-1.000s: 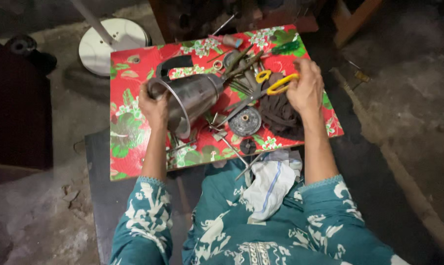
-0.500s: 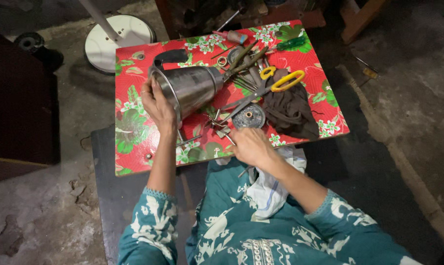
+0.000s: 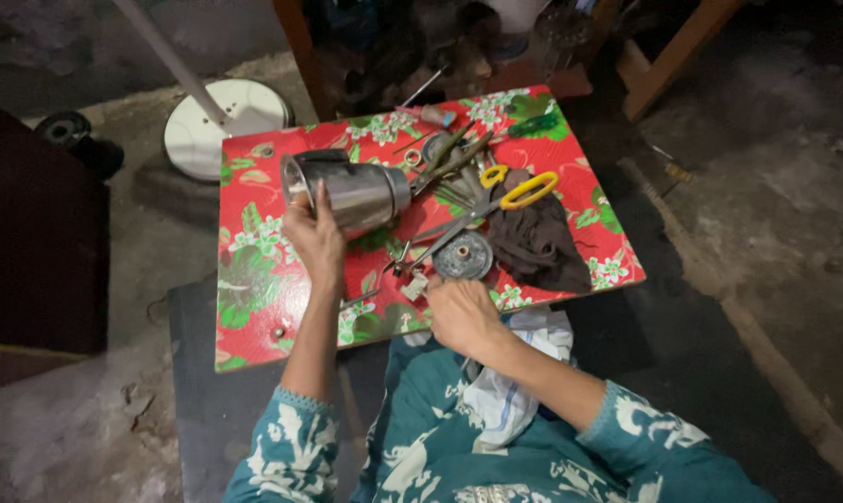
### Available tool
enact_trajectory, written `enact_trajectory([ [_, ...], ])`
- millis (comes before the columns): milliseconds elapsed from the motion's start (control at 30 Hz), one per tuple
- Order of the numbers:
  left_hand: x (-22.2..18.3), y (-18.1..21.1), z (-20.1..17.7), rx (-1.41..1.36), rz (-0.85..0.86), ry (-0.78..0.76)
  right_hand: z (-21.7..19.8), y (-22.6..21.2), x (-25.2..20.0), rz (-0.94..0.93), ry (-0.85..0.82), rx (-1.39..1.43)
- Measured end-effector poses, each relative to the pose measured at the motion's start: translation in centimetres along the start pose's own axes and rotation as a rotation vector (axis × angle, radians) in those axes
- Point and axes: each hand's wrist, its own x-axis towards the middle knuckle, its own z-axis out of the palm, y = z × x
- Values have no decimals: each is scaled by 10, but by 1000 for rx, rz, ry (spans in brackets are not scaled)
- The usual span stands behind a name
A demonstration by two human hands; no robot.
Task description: The person dismantles a metal blender jar base using pliers and a screwdriver, cuts a strip of material with scissors, and manipulates internal mechanical components and wiring by hand.
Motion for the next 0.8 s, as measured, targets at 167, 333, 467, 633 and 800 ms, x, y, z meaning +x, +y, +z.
enact_trajectory([
  [167,19,6,-9,-46,-25,21,-53,7,-5,-35,-88,2],
  [333,41,16,-22,52,14,35,-90,59,41,-65,28,-222],
  [467,62,1,-31,-232,-102,-88,-92,115,103,-172,138,-257],
  [633,79,-48,-41,-483,-50,-186,-53,157,139,-284,40,-334],
  [800,75,-50,-31,-653,-569,-271,-26,162,133,-201,69,-247],
])
